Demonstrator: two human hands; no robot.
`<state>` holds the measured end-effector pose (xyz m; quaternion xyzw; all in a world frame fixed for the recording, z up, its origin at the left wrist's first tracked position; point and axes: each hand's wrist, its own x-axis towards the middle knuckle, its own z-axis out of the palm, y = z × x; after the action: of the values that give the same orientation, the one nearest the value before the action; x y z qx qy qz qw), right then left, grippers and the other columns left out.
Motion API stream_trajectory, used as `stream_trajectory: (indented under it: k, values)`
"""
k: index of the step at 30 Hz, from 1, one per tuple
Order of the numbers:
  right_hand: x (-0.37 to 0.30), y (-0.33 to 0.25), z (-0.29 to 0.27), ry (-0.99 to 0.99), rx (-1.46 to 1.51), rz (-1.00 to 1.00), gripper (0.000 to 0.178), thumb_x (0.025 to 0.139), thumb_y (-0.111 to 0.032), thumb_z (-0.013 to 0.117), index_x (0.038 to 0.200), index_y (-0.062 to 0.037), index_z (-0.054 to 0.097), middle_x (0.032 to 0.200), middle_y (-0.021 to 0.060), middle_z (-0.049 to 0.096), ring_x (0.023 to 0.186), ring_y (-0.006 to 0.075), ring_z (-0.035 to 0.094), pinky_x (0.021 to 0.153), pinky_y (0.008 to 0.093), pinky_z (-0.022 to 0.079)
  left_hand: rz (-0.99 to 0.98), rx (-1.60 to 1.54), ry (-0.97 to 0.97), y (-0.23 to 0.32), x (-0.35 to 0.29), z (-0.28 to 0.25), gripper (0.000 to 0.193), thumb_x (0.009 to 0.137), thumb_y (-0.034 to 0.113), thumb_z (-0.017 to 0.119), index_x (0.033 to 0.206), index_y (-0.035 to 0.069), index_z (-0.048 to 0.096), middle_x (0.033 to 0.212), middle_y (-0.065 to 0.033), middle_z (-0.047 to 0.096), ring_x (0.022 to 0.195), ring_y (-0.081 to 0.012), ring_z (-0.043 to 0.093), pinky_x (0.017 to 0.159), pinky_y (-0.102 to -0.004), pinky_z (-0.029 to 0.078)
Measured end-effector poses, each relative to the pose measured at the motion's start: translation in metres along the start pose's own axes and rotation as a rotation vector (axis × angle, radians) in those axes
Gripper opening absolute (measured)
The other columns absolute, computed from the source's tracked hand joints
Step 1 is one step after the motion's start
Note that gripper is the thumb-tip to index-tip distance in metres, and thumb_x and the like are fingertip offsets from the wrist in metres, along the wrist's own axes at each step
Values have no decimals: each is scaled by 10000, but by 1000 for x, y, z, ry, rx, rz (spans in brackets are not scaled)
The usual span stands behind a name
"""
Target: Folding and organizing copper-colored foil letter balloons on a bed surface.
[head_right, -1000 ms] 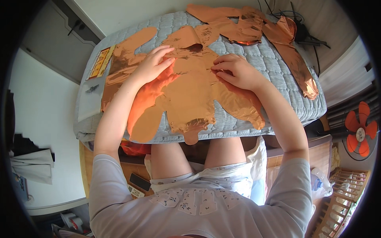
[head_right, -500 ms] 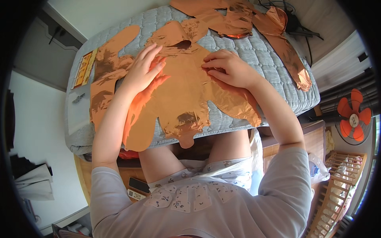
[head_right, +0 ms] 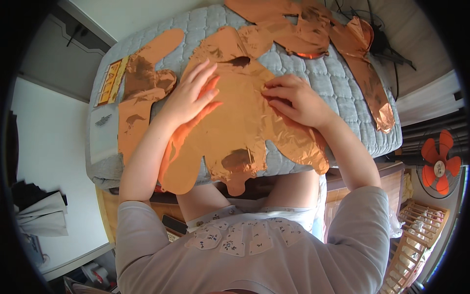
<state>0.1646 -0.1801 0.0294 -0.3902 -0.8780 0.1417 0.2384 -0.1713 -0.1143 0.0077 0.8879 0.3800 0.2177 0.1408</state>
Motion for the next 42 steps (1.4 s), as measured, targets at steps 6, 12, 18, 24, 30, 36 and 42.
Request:
stream_trajectory:
  k: [6, 12, 18, 24, 30, 36, 42]
  values:
    - [-3, 0, 1, 15, 26, 8, 311, 874, -98, 707, 1178, -40, 733, 1248, 151, 662, 1157, 342, 603, 1040, 432, 443, 91, 119, -49, 8, -3, 0, 707, 966, 532, 614, 1508, 100, 476, 1622, -170, 353, 1518, -339, 301, 1219, -465, 305]
    - [-3, -1, -4, 30, 48, 25, 314, 868, -83, 708, 1178, -37, 734, 1252, 147, 661, 1157, 338, 601, 1041, 428, 447, 88, 103, -62, 8, -3, 2, 710, 961, 556, 606, 1523, 145, 465, 1630, -147, 349, 1528, -355, 277, 1225, -496, 284]
    - [-1, -1, -4, 21, 73, 31, 311, 863, -76, 709, 1169, -33, 738, 1260, 144, 659, 1166, 335, 597, 1037, 422, 453, 22, 148, -130, 7, -3, 1, 797, 936, 599, 611, 1570, 172, 388, 1660, -168, 277, 1546, -362, 227, 1242, -495, 247]
    - [-2, 0, -3, 27, 80, 40, 309, 862, -80, 710, 1166, -34, 741, 1260, 144, 660, 1166, 335, 598, 1036, 422, 455, 20, 108, -134, 6, -3, 3, 850, 938, 615, 600, 1591, 137, 339, 1670, -211, 225, 1559, -360, 192, 1257, -480, 218]
    - [-2, 0, -3, 27, 84, 41, 306, 863, -83, 709, 1162, -31, 742, 1264, 145, 662, 1168, 334, 599, 1037, 422, 453, 2, 132, -169, 4, -4, 5, 880, 942, 635, 581, 1598, 111, 317, 1670, -218, 222, 1561, -358, 184, 1263, -474, 202]
    - [-2, 6, -2, 15, 156, 94, 282, 896, -95, 695, 1165, -21, 734, 1276, 138, 664, 1193, 327, 600, 1032, 417, 462, -5, 145, -184, 2, -2, 6, 883, 942, 635, 580, 1602, 114, 312, 1675, -210, 216, 1564, -344, 181, 1267, -464, 190]
    - [21, 17, -18, 77, 459, 289, 284, 978, -179, 658, 1194, -1, 703, 1173, 128, 689, 1101, 218, 651, 892, 355, 535, -4, 167, -187, -1, -3, 8, 884, 936, 641, 582, 1592, 102, 332, 1679, -203, 212, 1563, -336, 188, 1269, -445, 190]
